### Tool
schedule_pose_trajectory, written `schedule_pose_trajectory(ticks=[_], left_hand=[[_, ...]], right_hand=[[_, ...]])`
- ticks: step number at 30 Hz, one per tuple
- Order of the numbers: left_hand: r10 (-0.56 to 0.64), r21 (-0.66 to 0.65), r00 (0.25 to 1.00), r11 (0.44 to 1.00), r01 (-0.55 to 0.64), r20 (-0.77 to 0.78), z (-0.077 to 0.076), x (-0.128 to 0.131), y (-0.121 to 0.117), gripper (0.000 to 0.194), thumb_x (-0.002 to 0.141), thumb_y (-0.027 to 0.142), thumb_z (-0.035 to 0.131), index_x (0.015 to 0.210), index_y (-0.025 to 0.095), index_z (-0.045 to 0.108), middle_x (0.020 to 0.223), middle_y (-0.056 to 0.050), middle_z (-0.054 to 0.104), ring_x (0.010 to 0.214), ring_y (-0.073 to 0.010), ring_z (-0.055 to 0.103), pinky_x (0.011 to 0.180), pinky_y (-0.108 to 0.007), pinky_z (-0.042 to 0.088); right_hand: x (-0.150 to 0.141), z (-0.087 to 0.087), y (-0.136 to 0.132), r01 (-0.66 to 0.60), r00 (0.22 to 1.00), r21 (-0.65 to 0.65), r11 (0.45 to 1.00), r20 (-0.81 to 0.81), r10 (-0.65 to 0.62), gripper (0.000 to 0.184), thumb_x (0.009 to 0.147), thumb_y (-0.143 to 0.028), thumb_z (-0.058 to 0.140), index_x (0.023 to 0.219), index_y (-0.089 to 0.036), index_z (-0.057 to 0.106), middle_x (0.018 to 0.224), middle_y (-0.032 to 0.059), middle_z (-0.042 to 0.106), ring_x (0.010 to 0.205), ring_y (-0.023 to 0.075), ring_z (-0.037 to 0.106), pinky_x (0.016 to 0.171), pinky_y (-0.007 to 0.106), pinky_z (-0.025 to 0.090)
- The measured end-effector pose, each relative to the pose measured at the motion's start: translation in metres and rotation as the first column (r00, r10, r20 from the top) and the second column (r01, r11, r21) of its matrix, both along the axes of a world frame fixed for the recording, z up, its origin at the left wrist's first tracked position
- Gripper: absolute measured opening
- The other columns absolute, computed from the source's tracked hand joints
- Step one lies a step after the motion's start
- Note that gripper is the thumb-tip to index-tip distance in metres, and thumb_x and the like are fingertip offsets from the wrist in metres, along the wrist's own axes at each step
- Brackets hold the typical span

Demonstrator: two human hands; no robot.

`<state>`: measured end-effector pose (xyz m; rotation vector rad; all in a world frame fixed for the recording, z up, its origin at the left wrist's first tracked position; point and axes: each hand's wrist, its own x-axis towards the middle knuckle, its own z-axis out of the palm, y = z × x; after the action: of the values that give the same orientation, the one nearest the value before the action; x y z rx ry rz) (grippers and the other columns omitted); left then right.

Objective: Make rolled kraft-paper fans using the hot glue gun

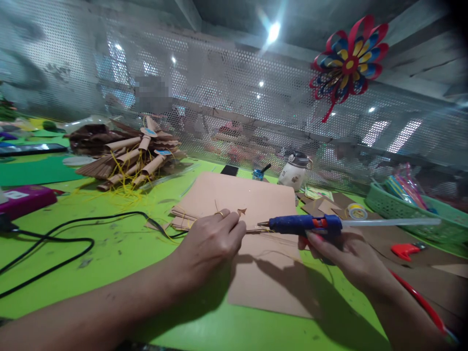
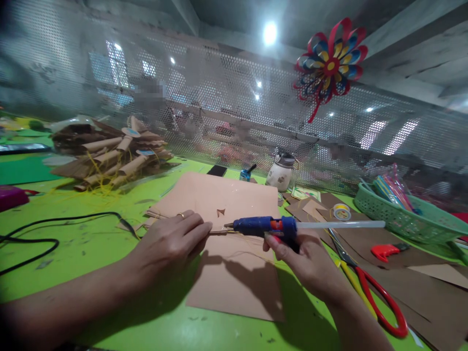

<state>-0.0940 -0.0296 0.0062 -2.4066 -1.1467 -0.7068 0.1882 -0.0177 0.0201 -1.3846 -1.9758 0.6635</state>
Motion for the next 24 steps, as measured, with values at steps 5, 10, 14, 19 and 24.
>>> schedule_pose_trajectory(ticks=[5, 10, 14, 19, 24], left_hand=[[-0.045, -0.002, 0.999, 0.999, 0.046, 0.019, -0.003, -0.005, 0.005, 0.008, 0.074, 0.009, 0.052, 0.079, 0.015, 0.054, 0.08, -0.006, 0.053, 0.064, -0.0167, 0.042, 0.056, -0.031, 0.036], [-0.068, -0.013, 0.997, 0.998, 0.069, 0.024, -0.005, -0.008, 0.011, 0.01, 0.075, 0.008, 0.05, 0.08, 0.016, 0.054, 0.08, -0.006, 0.052, 0.066, -0.0174, 0.042, 0.057, -0.032, 0.035], [-0.067, -0.02, 0.997, 0.998, 0.068, 0.042, -0.005, -0.008, 0.011, 0.009, 0.075, 0.007, 0.05, 0.078, 0.016, 0.054, 0.079, -0.006, 0.052, 0.066, -0.0165, 0.043, 0.057, -0.03, 0.034], [-0.074, -0.009, 0.996, 0.997, 0.074, 0.051, -0.005, -0.008, 0.01, 0.01, 0.076, 0.007, 0.05, 0.078, 0.016, 0.054, 0.079, -0.005, 0.053, 0.065, -0.0162, 0.042, 0.057, -0.031, 0.034], [-0.069, 0.002, 0.996, 0.998, 0.069, 0.051, -0.005, -0.008, 0.011, 0.009, 0.076, 0.008, 0.05, 0.078, 0.016, 0.054, 0.077, -0.005, 0.052, 0.065, -0.0167, 0.042, 0.057, -0.032, 0.035]], right_hand=[[-0.001, -0.002, 0.0, -0.032, 0.999, -0.023, 0.999, 0.006, 0.032, 0.039, 0.087, -0.052, 0.055, 0.081, -0.017, 0.07, 0.063, 0.0028, 0.055, 0.056, 0.0122, 0.045, 0.049, 0.025, 0.03], [-0.007, 0.006, -0.005, -0.028, 0.999, -0.018, 0.999, -0.042, 0.027, 0.041, 0.087, -0.053, 0.053, 0.08, -0.015, 0.069, 0.062, 0.0023, 0.051, 0.057, 0.0131, 0.043, 0.05, 0.026, 0.031], [-0.009, 0.009, -0.005, -0.015, 1.0, -0.03, 0.999, -0.025, 0.015, 0.041, 0.086, -0.053, 0.054, 0.08, -0.015, 0.069, 0.063, 0.0029, 0.052, 0.058, 0.0138, 0.045, 0.052, 0.027, 0.032], [-0.005, 0.009, -0.005, -0.023, 1.0, -0.037, 0.999, -0.002, 0.023, 0.039, 0.086, -0.052, 0.055, 0.081, -0.016, 0.07, 0.065, 0.0032, 0.053, 0.061, 0.0144, 0.045, 0.054, 0.027, 0.034], [-0.006, 0.008, -0.005, -0.017, 0.999, -0.037, 0.999, -0.051, 0.015, 0.042, 0.087, -0.053, 0.053, 0.08, -0.015, 0.07, 0.062, 0.0026, 0.052, 0.057, 0.0135, 0.044, 0.051, 0.027, 0.031]])
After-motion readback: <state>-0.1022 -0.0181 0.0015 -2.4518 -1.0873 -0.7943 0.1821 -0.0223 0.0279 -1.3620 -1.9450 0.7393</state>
